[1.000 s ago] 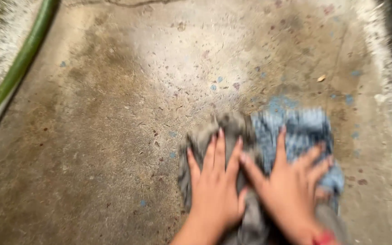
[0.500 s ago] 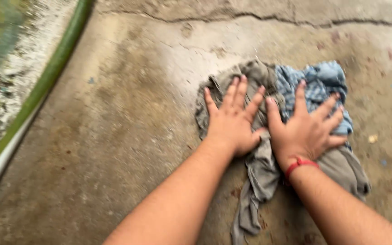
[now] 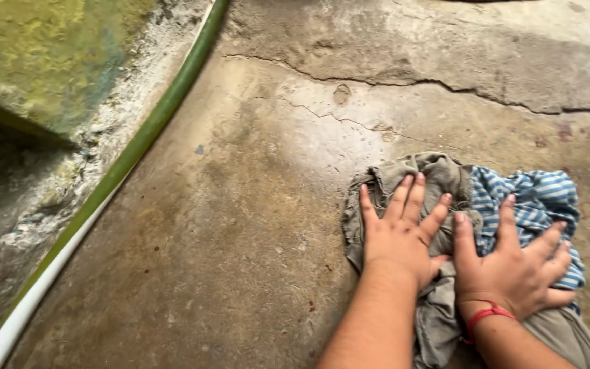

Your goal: Scrubbing a concrete floor using a cloth.

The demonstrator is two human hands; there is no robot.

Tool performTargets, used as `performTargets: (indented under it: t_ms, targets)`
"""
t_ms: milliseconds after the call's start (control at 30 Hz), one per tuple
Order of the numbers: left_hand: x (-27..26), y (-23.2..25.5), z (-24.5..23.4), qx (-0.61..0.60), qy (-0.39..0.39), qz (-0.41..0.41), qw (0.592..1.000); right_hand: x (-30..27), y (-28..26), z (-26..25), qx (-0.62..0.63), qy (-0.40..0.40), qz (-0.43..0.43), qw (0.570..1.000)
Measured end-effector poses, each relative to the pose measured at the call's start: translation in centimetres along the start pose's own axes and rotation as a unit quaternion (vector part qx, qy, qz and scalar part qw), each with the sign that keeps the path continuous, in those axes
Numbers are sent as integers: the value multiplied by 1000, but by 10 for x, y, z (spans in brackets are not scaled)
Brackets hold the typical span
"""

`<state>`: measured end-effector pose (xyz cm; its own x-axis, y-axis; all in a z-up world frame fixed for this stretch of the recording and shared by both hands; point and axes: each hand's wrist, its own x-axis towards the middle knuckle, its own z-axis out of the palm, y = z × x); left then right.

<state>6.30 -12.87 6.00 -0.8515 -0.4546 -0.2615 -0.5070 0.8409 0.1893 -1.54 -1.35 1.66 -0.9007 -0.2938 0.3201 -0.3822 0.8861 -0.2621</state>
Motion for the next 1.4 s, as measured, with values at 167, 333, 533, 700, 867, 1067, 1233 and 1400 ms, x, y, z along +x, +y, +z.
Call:
performTargets:
  t_ms: [167,333,533,700,867,1067,1233,1400]
  targets:
    - [4,8,4,18,-30,-26,999,-5,11,-9,-10,-12,-12,1000]
    - [7,2,-4,0,-30,2,1000,4,0,-2,-17,6,13,1000]
    - [4,-3,-4,-13,-19,26,999,3,4,2,-18,-4,13,1000]
    - [7,-9,-3,-19,-8,52,998,1,13,5,-19,13,-11,1000]
    - [9,-8,-4,3,8,44,999,11,16,16,-18,37,-48,998]
    - [6,3,19,-32,47,5,998,25,8,12,64,15,-26,998]
    - [-35,17,58,2,14,-42,999,24,-18,-4,-50,-106,48,992]
    - [-108,-50,59,14,-15,-73,997,-28,-114,-31,-55,-250,57,965]
